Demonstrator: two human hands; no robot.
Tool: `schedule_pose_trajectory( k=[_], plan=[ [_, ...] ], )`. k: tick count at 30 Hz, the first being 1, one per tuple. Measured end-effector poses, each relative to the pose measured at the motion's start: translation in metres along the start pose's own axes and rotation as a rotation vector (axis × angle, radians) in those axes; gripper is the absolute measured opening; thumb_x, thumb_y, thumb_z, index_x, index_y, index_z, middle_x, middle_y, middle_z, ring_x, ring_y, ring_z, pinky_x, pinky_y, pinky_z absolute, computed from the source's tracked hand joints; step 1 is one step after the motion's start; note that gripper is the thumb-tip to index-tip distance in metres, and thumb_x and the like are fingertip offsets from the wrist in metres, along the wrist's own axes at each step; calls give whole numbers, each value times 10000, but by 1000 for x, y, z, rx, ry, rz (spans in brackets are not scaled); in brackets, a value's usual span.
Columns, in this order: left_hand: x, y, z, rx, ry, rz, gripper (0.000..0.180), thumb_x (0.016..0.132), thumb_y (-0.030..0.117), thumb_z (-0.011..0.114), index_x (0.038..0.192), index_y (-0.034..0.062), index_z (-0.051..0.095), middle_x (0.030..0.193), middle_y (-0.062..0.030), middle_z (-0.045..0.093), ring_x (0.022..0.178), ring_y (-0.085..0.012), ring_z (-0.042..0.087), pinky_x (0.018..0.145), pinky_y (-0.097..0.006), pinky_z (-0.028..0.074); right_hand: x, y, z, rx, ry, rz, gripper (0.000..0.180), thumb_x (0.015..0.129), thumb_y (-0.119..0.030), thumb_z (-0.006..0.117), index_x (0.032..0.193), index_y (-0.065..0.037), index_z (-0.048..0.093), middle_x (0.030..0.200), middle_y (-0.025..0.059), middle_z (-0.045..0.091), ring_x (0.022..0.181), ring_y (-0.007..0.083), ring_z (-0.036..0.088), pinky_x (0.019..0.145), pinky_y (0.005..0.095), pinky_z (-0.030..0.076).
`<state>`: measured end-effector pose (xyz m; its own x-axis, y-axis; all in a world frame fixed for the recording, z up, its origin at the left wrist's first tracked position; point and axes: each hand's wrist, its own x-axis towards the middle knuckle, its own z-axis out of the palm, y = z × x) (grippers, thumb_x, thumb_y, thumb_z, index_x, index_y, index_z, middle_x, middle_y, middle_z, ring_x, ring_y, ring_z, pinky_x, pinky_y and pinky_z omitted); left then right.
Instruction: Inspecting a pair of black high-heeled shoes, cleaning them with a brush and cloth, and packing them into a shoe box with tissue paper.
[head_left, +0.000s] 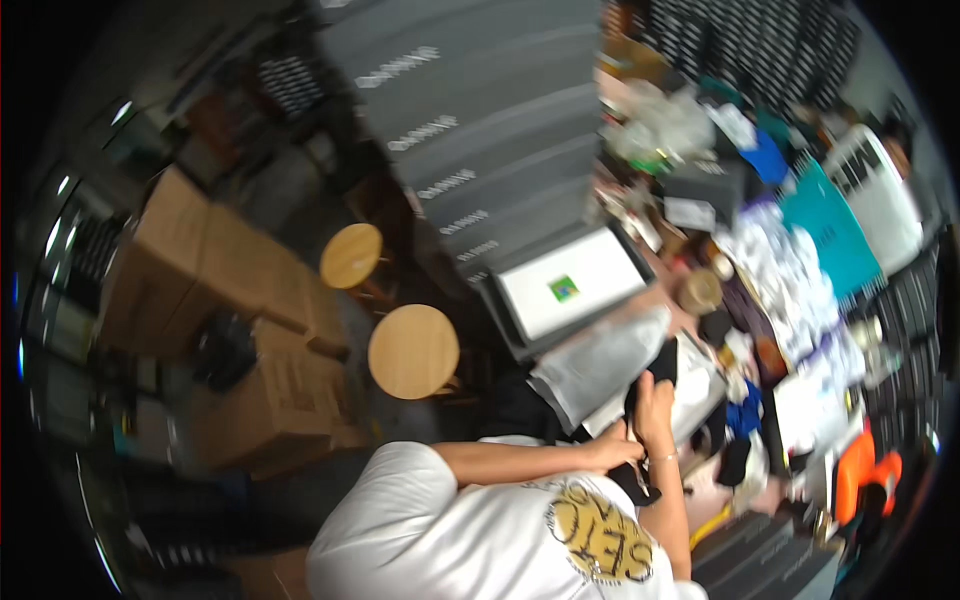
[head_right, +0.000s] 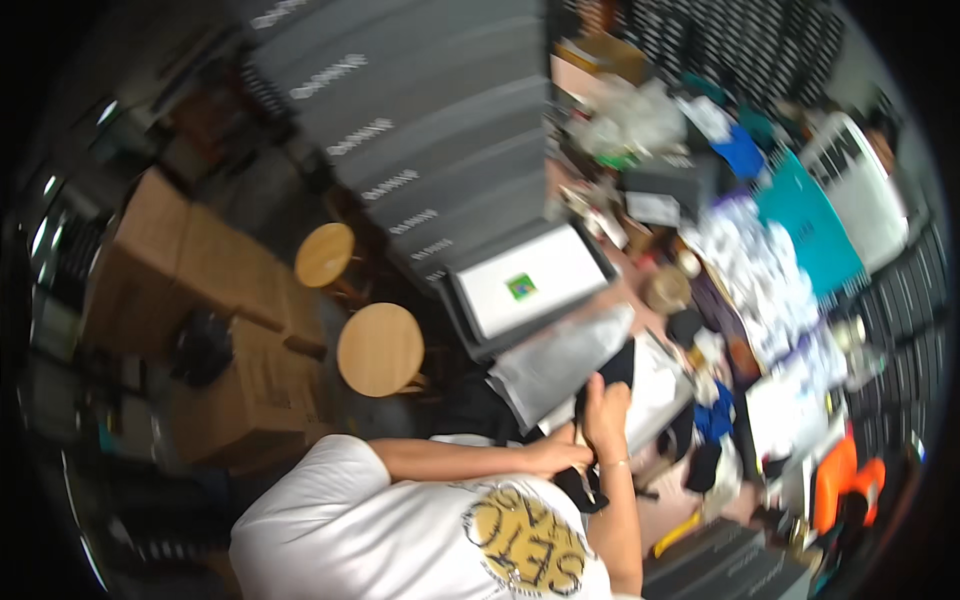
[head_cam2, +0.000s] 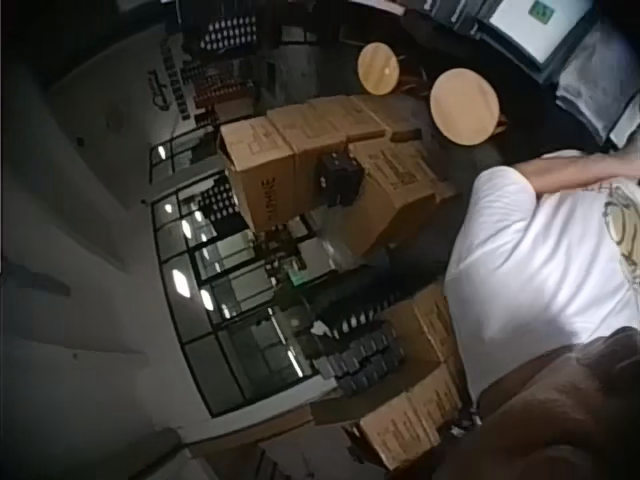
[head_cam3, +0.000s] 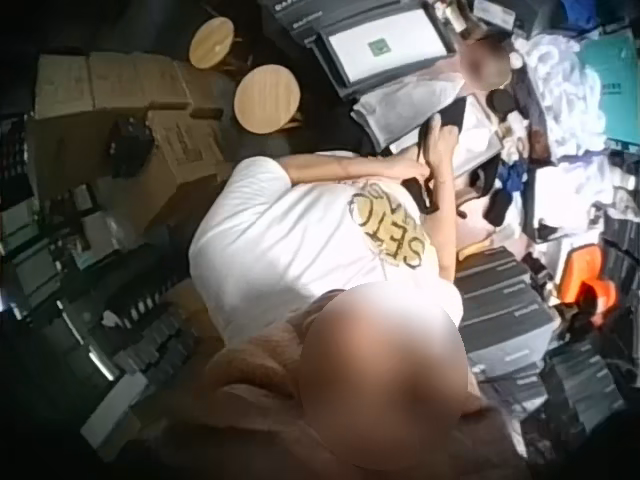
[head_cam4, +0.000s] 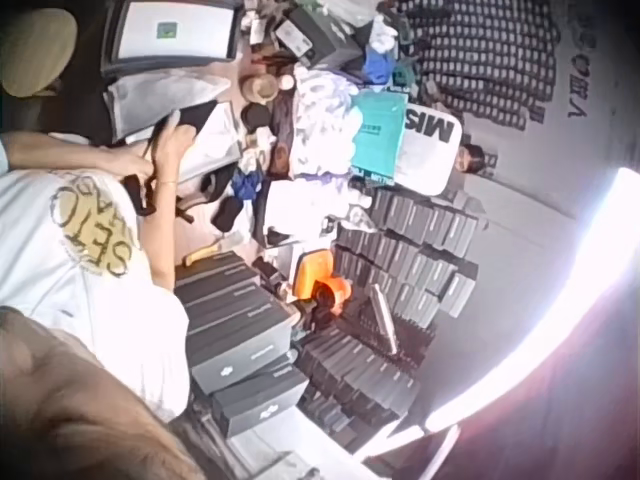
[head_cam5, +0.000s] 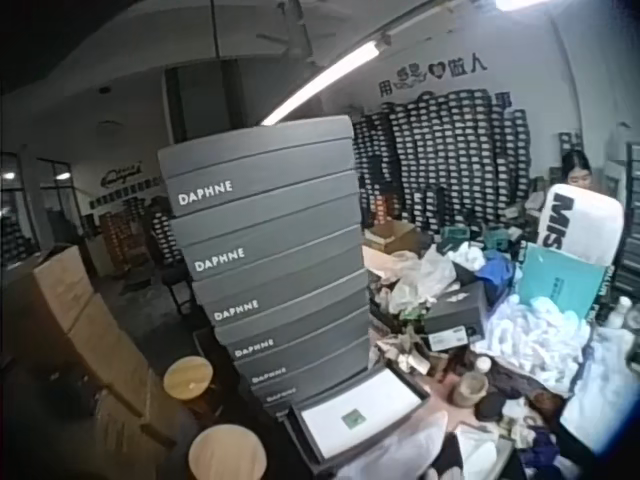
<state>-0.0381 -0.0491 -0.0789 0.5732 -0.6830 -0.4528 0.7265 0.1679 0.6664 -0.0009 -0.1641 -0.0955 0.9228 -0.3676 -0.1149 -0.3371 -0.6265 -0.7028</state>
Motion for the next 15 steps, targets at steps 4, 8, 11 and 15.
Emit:
schedule_pose_trajectory(
  k=[4, 8, 11, 15],
  plan=[
    [-8, -5, -7, 82, 43, -37, 318, 783, 6, 603, 1097, -26, 563, 894, -81, 646, 820, -188, 630, 687, -318, 513, -41, -6, -33, 226, -293, -194, 442, 921, -325, 472, 1153, 51, 458, 1166, 295, 469, 1092, 445, 466, 940, 441, 379],
    [-5, 25, -18, 150, 53, -117, 248, 803, 9, 602, 1050, -12, 586, 891, -86, 655, 797, -153, 642, 680, -283, 516, -84, 10, -69, 790, -418, -74, 476, 1000, -333, 394, 1191, 71, 557, 1252, 175, 543, 1208, 250, 470, 1040, 347, 325],
    [4, 38, -18, 80, 51, -127, 332, 789, -2, 604, 1114, -3, 535, 886, -82, 637, 793, -171, 645, 707, -291, 530, -97, 37, -62, 831, 125, 183, 375, 918, -208, 592, 1197, 43, 572, 1044, 93, 648, 975, 128, 586, 826, 266, 478],
    [4, 44, -18, -43, -15, -247, 419, 769, -5, 613, 1167, 1, 483, 936, -111, 623, 821, -179, 636, 736, -305, 524, -84, 52, -53, 1127, -218, 389, 419, 931, -209, 570, 1277, 17, 502, 1134, 71, 586, 1020, 126, 552, 817, 269, 484]
  ],
)
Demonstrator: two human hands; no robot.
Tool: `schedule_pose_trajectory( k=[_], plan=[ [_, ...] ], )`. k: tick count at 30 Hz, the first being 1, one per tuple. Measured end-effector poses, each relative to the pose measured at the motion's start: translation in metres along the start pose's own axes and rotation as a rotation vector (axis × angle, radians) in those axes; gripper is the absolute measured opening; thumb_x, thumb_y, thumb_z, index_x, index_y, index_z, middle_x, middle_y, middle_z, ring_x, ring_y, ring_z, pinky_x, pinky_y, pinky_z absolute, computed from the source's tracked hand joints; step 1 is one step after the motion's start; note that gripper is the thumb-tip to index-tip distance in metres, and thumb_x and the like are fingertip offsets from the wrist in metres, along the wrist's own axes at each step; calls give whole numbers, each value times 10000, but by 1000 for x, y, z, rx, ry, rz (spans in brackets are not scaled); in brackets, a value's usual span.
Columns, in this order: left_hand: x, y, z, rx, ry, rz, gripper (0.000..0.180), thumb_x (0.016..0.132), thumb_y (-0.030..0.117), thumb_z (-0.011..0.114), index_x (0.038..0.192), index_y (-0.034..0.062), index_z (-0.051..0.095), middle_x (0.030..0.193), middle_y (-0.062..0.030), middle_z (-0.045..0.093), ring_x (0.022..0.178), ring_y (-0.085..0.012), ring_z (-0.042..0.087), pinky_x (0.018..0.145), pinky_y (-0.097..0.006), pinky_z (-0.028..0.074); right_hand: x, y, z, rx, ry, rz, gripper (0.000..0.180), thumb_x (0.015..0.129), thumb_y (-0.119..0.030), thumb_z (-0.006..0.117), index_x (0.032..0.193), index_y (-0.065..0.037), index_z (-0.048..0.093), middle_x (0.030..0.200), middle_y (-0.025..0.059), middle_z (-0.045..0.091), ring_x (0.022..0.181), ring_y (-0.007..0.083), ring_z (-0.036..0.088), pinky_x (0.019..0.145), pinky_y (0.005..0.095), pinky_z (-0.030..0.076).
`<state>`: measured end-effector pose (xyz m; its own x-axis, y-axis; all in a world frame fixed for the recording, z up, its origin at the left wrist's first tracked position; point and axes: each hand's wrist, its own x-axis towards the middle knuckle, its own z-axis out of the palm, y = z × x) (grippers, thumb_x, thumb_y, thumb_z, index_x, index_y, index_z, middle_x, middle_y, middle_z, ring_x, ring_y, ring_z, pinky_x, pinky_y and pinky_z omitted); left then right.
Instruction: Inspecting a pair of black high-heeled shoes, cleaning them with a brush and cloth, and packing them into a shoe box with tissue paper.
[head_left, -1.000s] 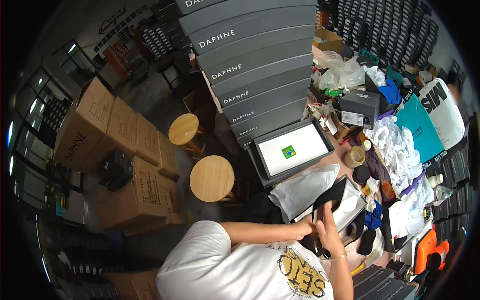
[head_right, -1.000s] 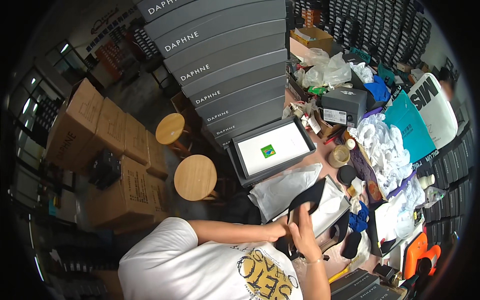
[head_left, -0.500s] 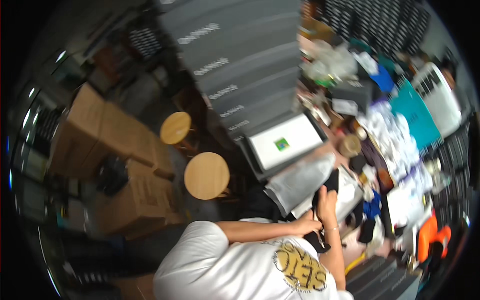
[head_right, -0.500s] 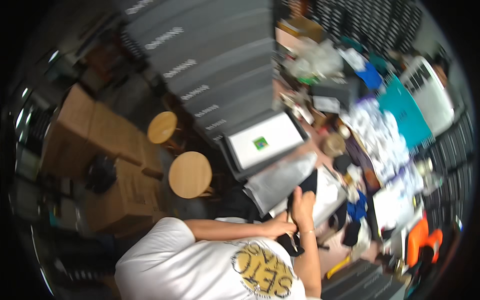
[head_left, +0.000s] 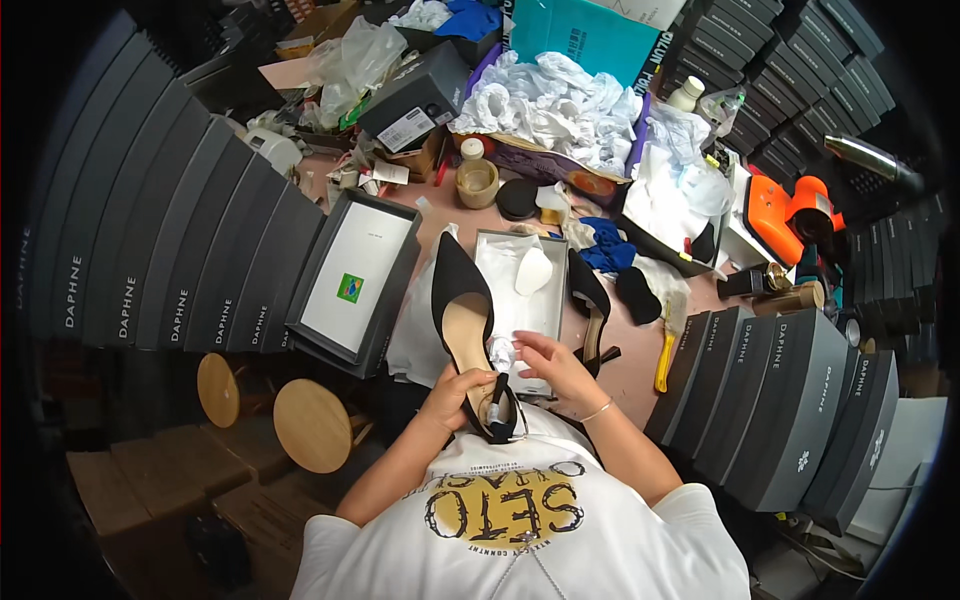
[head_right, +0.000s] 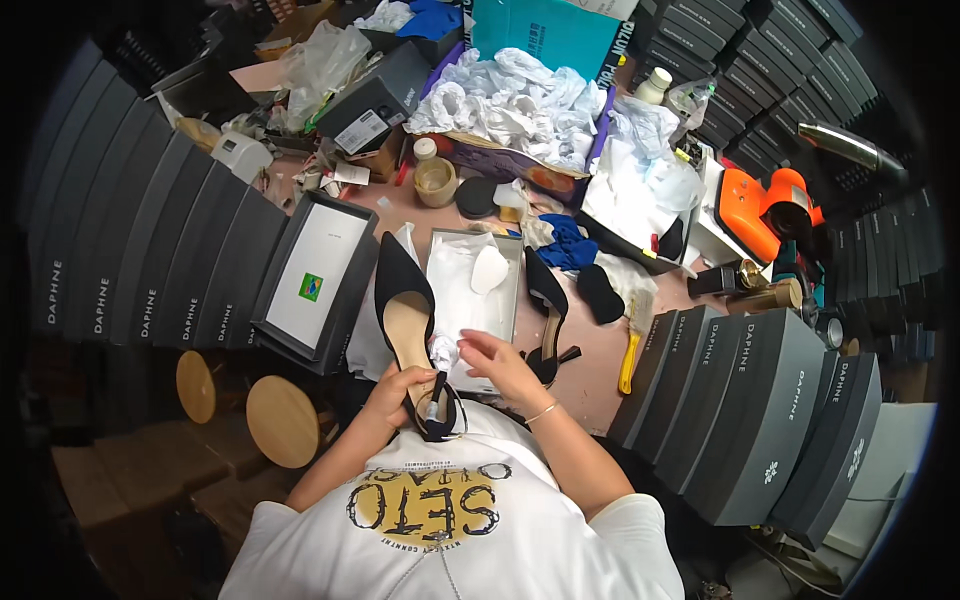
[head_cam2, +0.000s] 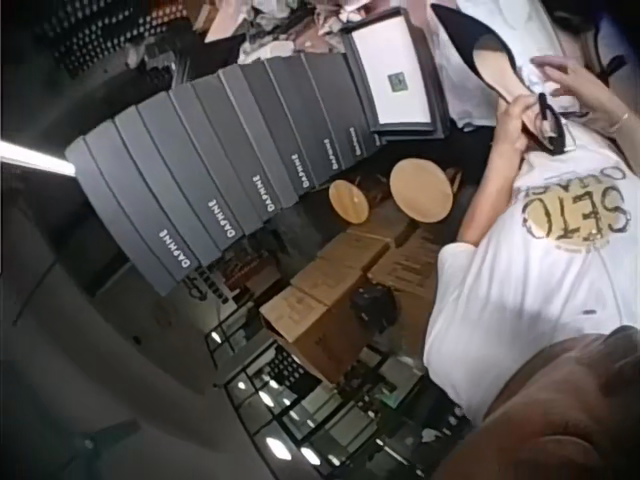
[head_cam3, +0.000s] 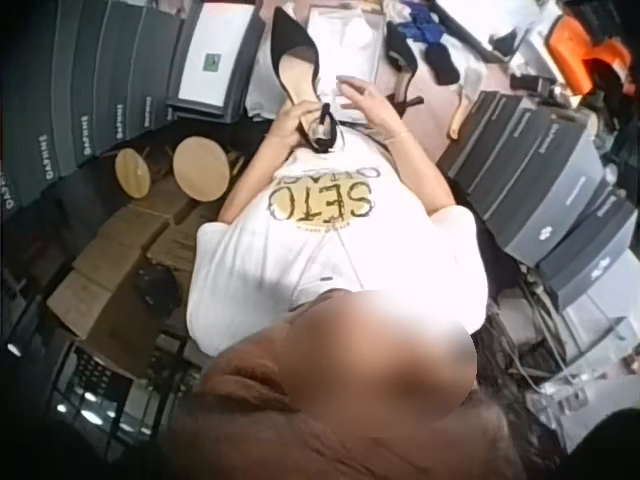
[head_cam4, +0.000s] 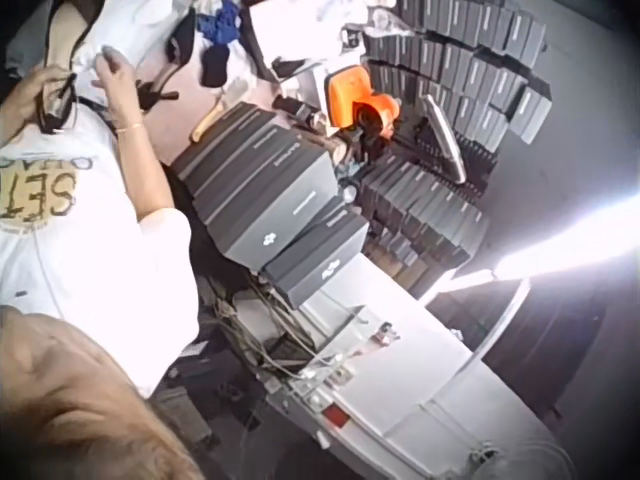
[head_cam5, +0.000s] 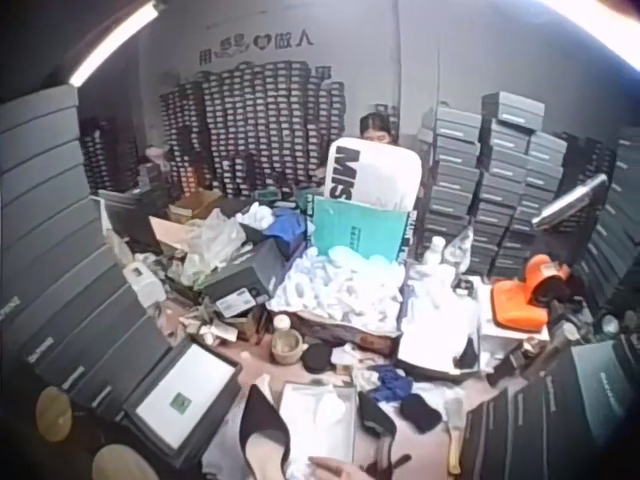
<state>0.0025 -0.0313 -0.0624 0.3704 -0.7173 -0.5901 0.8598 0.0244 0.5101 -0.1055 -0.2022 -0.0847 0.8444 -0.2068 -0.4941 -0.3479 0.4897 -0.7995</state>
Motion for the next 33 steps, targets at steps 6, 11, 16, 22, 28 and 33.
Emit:
schedule_pose_trajectory(
  k=[6, 11, 16, 22, 28, 33],
  plan=[
    [-3, -2, -6, 28, 39, -13, 405, 765, 6, 608, 1150, -3, 484, 905, -118, 620, 805, -195, 634, 732, -312, 527, 66, -4, -44, -692, 508, -496, 486, 812, -256, 702, 1178, 35, 571, 997, 188, 636, 879, 231, 631, 737, 321, 491],
    [9, -9, -7, 11, 63, -118, 434, 808, 36, 603, 1224, 36, 480, 932, -77, 594, 824, -185, 628, 733, -319, 530, 134, -32, -68, -1257, 487, -434, 407, 773, -167, 681, 1117, -3, 537, 919, 224, 639, 835, 384, 632, 712, 424, 517],
    [17, -8, -5, -98, 87, -110, 371, 814, 25, 581, 1173, 43, 492, 944, -82, 594, 846, -192, 625, 753, -329, 523, 150, -14, -74, -1302, 410, -437, 407, 766, -129, 679, 1120, -3, 523, 701, 152, 651, 681, 375, 642, 635, 428, 518],
    [25, -17, -18, -131, 63, -120, 363, 782, -19, 555, 1137, 32, 501, 964, -88, 588, 885, -195, 612, 802, -332, 506, 12, -61, -10, -1017, 84, -854, 130, 764, -27, 660, 884, -54, 619, 810, 98, 632, 696, 271, 636, 602, 335, 512],
    [30, -28, -7, -20, -44, -154, 354, 766, -38, 549, 1110, 36, 504, 992, -54, 568, 910, -156, 584, 811, -314, 492, 44, -33, 21, -1442, -2, -934, 135, 728, -135, 584, 850, -85, 613, 769, 54, 545, 706, 241, 574, 607, 347, 463],
    [23, -19, 4, 23, 14, -155, 366, 764, -16, 556, 1123, 38, 504, 973, -41, 568, 858, -144, 581, 791, -310, 490, 54, -28, 11, -1415, 74, -983, 93, 721, -147, 581, 803, -125, 618, 746, 42, 529, 742, 208, 565, 650, 329, 403]
  ],
)
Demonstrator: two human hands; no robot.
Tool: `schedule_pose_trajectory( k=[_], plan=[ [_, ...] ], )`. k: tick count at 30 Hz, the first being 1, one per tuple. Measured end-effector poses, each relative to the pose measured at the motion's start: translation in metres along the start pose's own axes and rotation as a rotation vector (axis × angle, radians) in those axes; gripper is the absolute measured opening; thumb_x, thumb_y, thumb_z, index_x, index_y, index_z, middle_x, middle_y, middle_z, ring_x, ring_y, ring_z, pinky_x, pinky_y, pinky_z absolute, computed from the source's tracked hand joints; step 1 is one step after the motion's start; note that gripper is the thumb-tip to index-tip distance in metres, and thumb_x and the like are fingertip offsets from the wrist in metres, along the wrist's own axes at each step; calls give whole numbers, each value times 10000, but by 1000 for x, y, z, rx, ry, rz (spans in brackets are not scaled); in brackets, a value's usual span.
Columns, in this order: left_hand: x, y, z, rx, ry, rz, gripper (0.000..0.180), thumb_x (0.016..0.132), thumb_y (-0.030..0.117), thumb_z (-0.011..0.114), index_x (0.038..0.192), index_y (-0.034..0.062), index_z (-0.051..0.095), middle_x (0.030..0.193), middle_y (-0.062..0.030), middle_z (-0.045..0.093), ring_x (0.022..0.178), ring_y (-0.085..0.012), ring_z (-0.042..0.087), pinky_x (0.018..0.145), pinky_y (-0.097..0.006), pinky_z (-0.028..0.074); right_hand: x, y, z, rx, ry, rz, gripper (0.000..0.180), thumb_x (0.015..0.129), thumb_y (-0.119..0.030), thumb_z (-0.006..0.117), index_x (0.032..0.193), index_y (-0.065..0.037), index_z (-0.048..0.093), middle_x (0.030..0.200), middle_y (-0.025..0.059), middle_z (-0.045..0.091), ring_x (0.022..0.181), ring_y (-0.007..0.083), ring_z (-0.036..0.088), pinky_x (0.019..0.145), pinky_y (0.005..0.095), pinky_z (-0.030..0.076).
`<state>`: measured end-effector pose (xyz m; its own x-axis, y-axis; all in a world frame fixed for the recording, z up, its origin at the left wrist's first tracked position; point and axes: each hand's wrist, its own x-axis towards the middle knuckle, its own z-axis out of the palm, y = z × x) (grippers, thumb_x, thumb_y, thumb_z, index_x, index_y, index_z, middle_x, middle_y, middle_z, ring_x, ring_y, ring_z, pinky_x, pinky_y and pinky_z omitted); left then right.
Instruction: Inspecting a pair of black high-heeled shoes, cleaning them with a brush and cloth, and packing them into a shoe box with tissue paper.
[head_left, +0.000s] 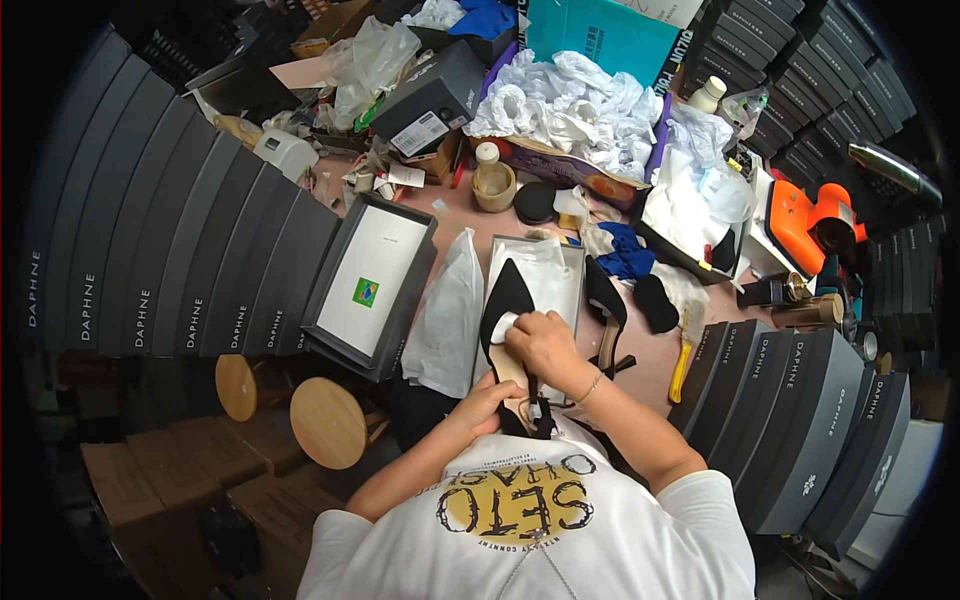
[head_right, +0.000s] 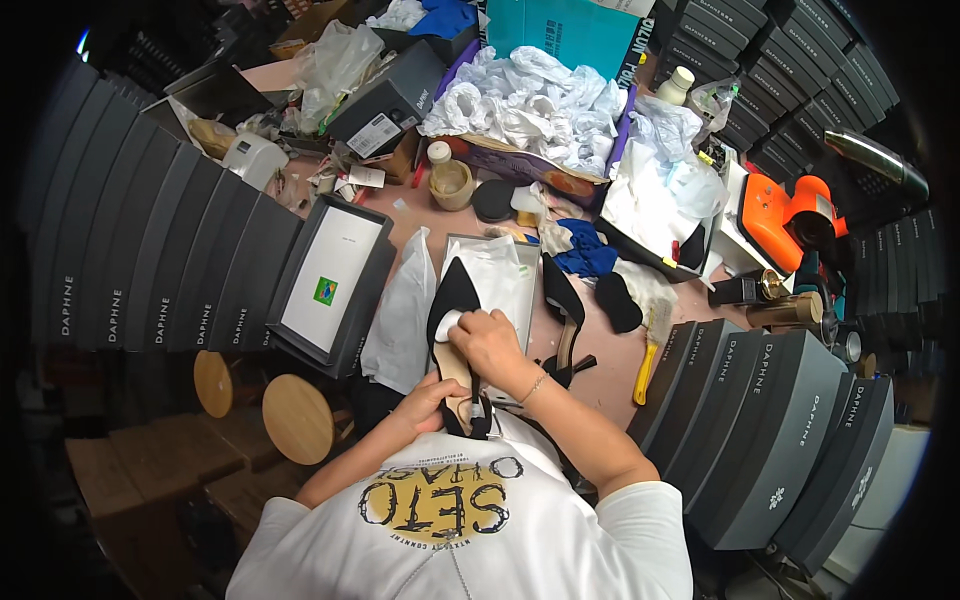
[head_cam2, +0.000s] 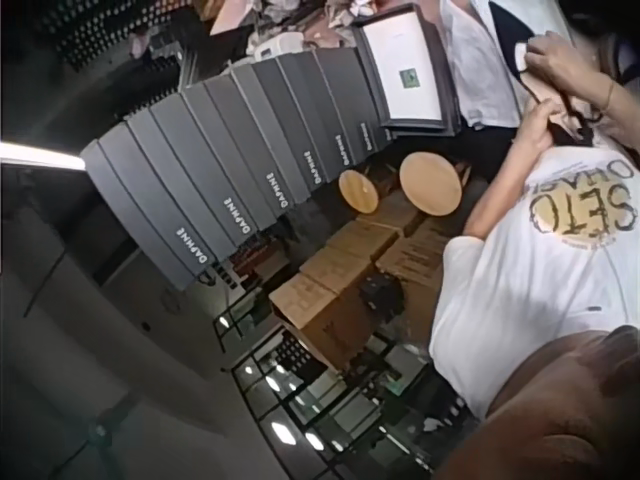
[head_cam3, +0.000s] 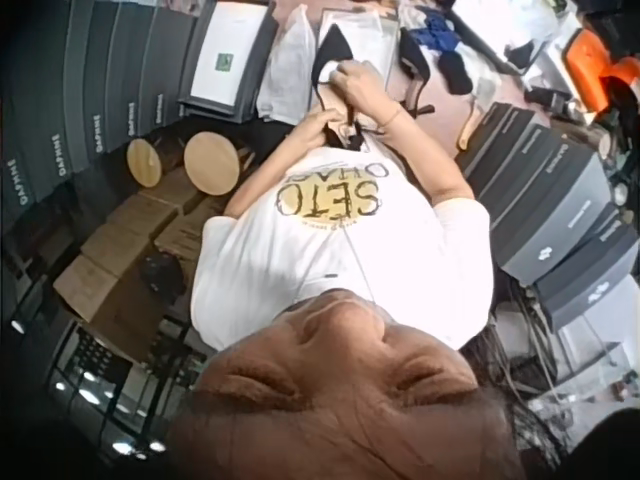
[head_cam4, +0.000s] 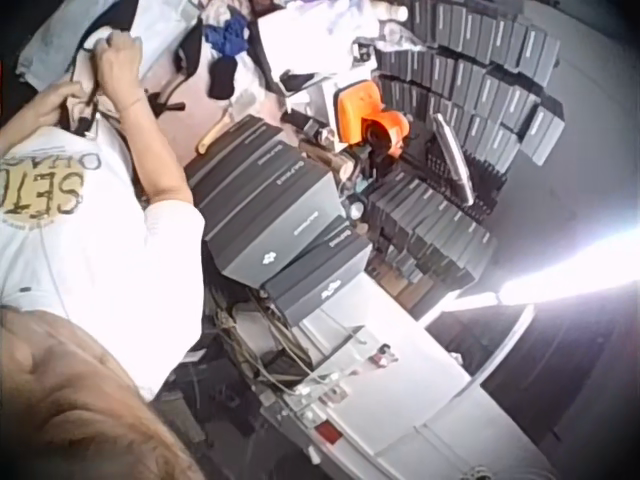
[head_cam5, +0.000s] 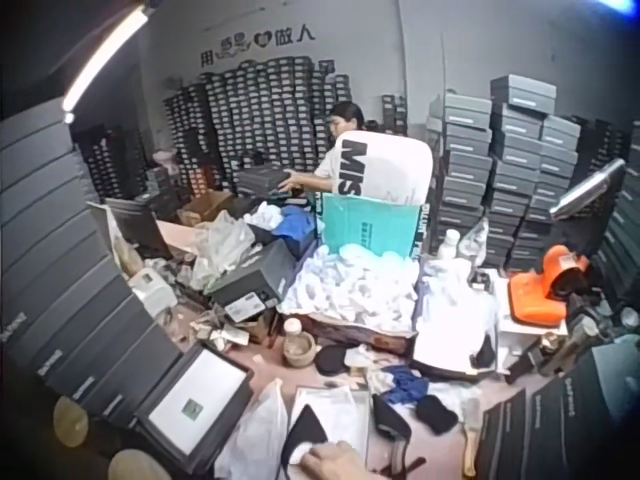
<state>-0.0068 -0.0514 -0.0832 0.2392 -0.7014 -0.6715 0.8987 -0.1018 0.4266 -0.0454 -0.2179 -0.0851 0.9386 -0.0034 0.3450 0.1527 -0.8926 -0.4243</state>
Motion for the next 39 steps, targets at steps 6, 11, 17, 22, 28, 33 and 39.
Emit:
schedule_pose_trajectory(
  k=[6, 11, 17, 22, 28, 33, 39],
  plan=[
    [2, -1, -9, -168, 7, -24, 422, 815, 87, 550, 1229, 63, 470, 1052, -112, 590, 888, -232, 628, 788, -377, 528, -15, 15, -24, 831, 284, 696, 261, 870, -196, 663, 1064, -36, 592, 886, -1, 617, 810, 98, 593, 690, 232, 490],
    [3, -4, -13, -182, -86, -27, 486, 839, 105, 511, 1316, 65, 426, 1115, -134, 583, 968, -244, 621, 839, -395, 524, -61, -22, -7, 1625, -307, 1084, 452, 929, -302, 582, 1301, -70, 472, 1031, -13, 567, 834, 62, 522, 675, 200, 456],
    [0, -5, -7, -22, -88, -27, 495, 842, 77, 493, 1327, 42, 395, 1148, -147, 566, 1063, -305, 596, 913, -409, 499, -69, -22, -15, 1498, 32, 1077, 366, 892, -123, 546, 1239, -14, 502, 1005, 25, 596, 832, 93, 572, 748, 260, 493],
    [-11, -4, 6, -94, -112, 79, 445, 864, 70, 475, 1299, 16, 399, 1136, -137, 573, 1051, -297, 600, 902, -403, 503, -57, -22, -52, 1243, 431, 763, 297, 837, -49, 574, 1124, 7, 520, 1064, 84, 600, 925, 156, 606, 817, 303, 499],
    [-13, -14, 14, -7, -112, 69, 308, 874, 27, 526, 1177, 35, 478, 1067, -91, 587, 983, -197, 603, 855, -357, 507, -24, -35, -38, 69, 75, 132, 433, 694, -91, 723, 1092, -66, 556, 1020, 135, 573, 928, 332, 566, 771, 362, 477],
    [-19, -17, 4, -29, -68, 58, 296, 871, 24, 540, 1162, 32, 484, 1060, -100, 588, 968, -209, 609, 866, -363, 502, -35, -38, -33, 268, 1, 72, 349, 735, -98, 686, 1074, -82, 604, 963, 121, 571, 909, 302, 553, 776, 400, 451],
    [-13, -22, 14, 3, -107, -64, 218, 858, 21, 545, 1072, -6, 514, 949, -121, 618, 857, -223, 635, 796, -364, 527, -38, -22, -33, -59, -164, 130, 209, 780, -202, 653, 974, -124, 664, 842, 37, 564, 837, 226, 561, 710, 360, 406]
  ],
)
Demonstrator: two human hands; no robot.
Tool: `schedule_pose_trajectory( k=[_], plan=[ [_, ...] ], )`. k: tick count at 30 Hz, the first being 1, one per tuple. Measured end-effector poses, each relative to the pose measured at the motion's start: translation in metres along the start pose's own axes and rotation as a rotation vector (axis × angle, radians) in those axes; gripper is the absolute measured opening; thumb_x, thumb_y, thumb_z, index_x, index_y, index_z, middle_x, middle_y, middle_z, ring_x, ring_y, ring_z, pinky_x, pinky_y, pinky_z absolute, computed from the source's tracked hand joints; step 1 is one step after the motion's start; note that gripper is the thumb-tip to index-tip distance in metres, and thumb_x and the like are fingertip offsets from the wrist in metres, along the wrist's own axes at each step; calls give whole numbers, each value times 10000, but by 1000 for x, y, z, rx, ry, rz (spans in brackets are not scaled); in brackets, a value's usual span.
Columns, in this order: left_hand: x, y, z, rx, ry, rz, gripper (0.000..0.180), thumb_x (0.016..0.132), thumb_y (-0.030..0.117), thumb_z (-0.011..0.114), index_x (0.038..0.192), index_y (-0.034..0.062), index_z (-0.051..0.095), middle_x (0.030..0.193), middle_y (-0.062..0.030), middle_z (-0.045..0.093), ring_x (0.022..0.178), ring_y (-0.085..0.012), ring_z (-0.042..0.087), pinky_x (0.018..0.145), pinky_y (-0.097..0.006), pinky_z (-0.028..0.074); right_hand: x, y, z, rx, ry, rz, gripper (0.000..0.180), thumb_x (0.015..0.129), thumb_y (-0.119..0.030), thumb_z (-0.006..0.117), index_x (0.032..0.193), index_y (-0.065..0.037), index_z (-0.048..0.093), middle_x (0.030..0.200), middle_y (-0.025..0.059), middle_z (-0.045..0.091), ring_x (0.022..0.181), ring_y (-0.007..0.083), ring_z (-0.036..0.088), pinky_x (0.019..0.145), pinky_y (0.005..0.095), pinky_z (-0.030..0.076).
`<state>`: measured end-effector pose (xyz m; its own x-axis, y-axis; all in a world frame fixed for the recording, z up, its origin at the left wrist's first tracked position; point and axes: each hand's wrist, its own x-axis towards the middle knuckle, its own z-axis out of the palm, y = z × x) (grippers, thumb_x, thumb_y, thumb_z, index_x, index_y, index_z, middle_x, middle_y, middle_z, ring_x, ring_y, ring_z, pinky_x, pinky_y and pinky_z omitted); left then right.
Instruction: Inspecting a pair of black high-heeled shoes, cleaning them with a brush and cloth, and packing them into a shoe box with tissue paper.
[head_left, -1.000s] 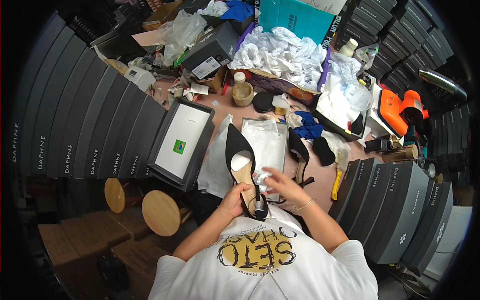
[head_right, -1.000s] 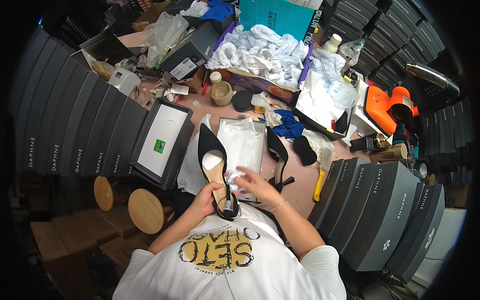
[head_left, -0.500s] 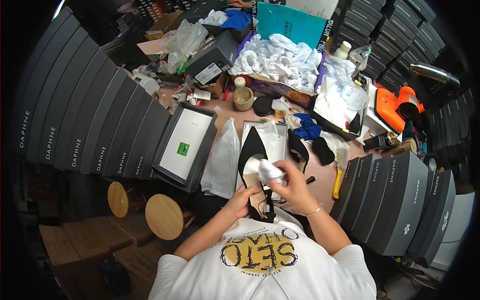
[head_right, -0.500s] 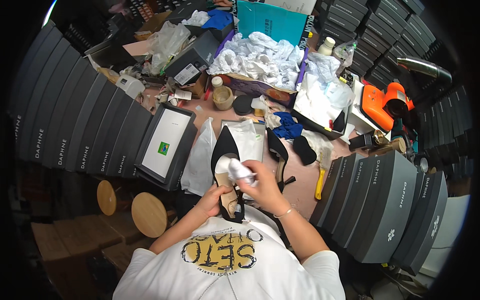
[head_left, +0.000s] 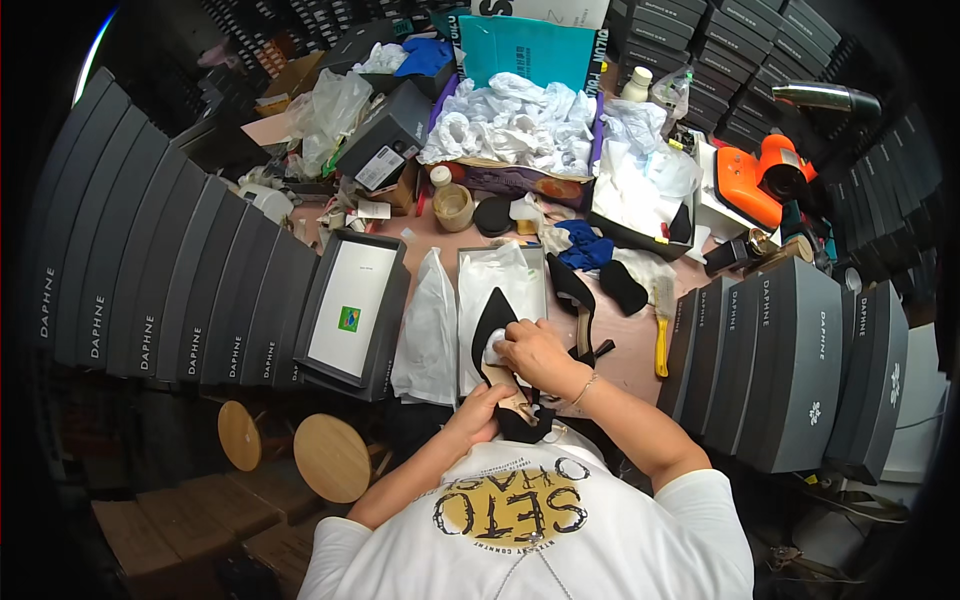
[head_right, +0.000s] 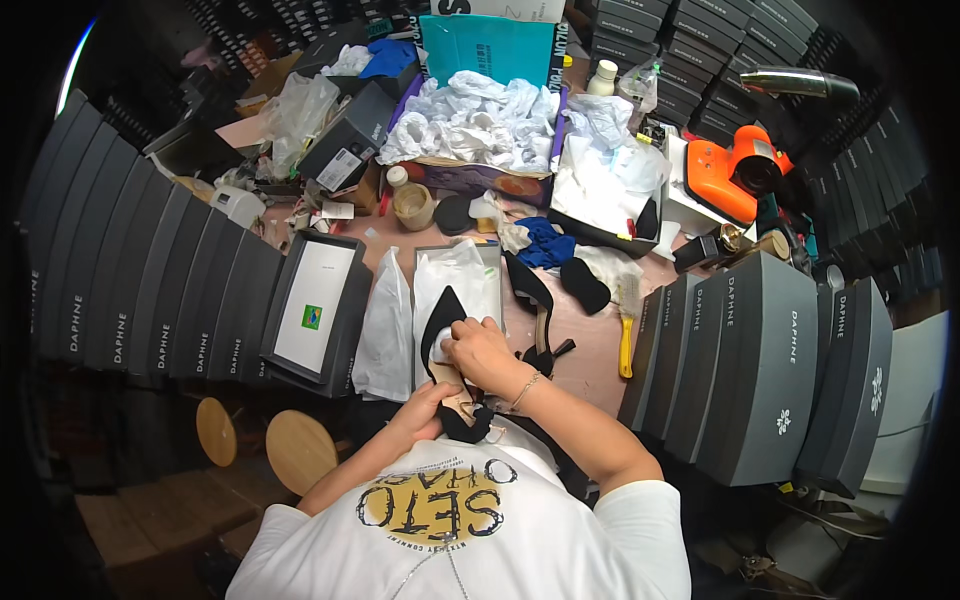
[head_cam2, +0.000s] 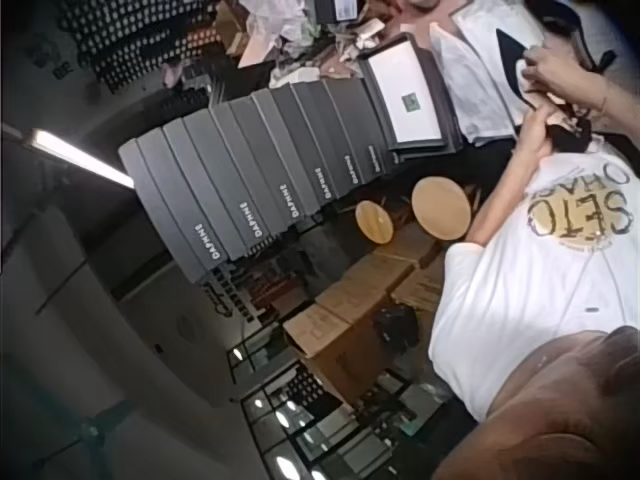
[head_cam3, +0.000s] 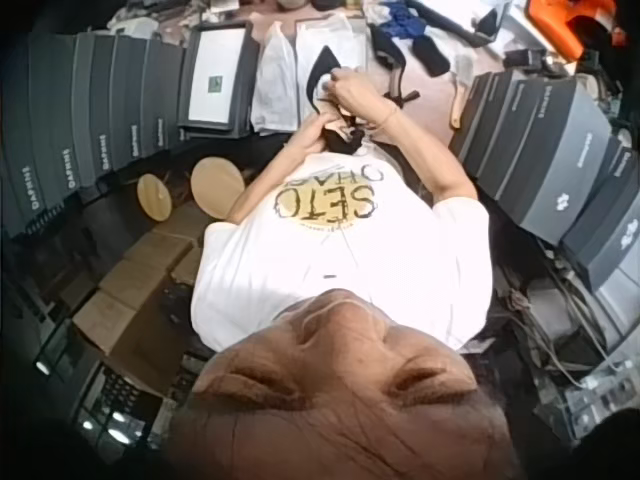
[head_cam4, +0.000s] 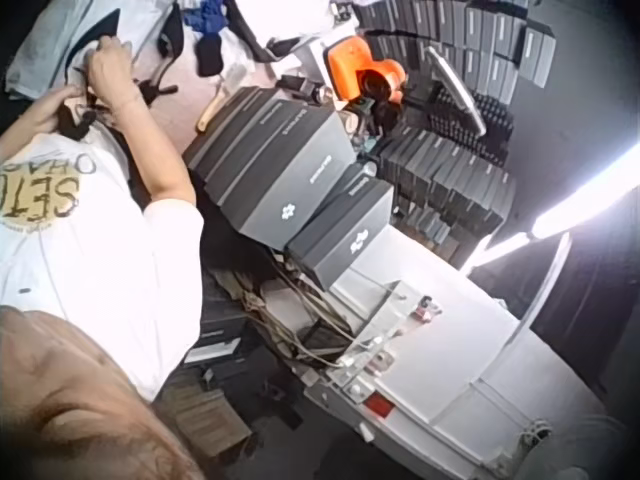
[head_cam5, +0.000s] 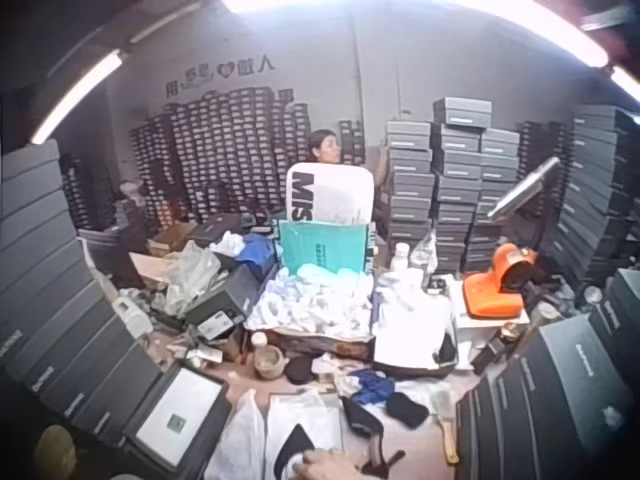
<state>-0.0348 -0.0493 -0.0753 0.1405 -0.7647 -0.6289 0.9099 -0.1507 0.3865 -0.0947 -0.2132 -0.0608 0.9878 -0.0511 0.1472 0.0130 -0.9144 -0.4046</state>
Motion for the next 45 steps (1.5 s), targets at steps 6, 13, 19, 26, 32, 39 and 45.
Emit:
schedule_pose_trajectory(
  k=[6, 13, 19, 26, 32, 39, 45],
  plan=[
    [0, -3, 12, 136, -40, -68, 211, 861, 40, 534, 1066, -12, 524, 956, -127, 624, 846, -219, 639, 783, -355, 530, -11, 13, 2, -147, 267, -6, 194, 780, -203, 611, 954, -119, 625, 876, 22, 552, 915, 195, 539, 791, 362, 368],
    [-1, -1, 13, 226, -46, -119, 325, 849, 74, 532, 1165, 13, 483, 979, -101, 619, 869, -197, 627, 777, -327, 522, -36, 21, 11, 1095, 309, 489, 957, 719, -185, 783, 1449, -48, 179, 1436, 198, 296, 1291, 278, 367, 1057, 366, 325],
    [9, -12, 19, 321, -105, -179, 347, 837, 64, 525, 1174, 25, 450, 961, -105, 608, 861, -180, 615, 766, -320, 526, -50, 28, 18, 730, 336, 613, 972, 679, -273, 807, 1428, -31, 237, 1137, 277, 571, 1064, 341, 589, 887, 370, 453],
    [29, -9, 41, 102, -17, -138, 523, 724, 0, 448, 1243, -64, 453, 1014, -143, 596, 871, -260, 621, 814, -378, 519, -81, 52, -8, 1177, 125, 504, 723, 814, -256, 685, 1362, 51, 327, 1170, 278, 551, 1081, 358, 564, 908, 371, 444],
    [26, 18, 66, 244, 26, 82, 268, 763, 13, 533, 1028, -23, 551, 814, -96, 585, 742, -205, 597, 715, -346, 512, -196, 193, 57, 110, 511, 1205, 732, 816, -160, 650, 1395, 27, 242, 1185, 331, 501, 1024, 479, 523, 868, 487, 440],
    [5, 9, 39, 300, 107, 266, 311, 850, 46, 577, 1125, 49, 433, 888, -64, 541, 747, -156, 575, 690, -311, 510, -179, 172, 79, 110, 613, 1337, 696, 798, -16, 508, 1432, -16, 220, 1154, 275, 540, 1046, 417, 541, 905, 455, 427],
    [18, -3, 21, 505, 174, 452, 436, 852, 43, 591, 1227, 69, 369, 873, -40, 516, 730, -125, 538, 644, -273, 484, -181, 138, 25, 258, 805, 1114, 528, 862, -91, 540, 1374, -81, 412, 858, 174, 595, 763, 287, 590, 721, 358, 470]
  ],
)
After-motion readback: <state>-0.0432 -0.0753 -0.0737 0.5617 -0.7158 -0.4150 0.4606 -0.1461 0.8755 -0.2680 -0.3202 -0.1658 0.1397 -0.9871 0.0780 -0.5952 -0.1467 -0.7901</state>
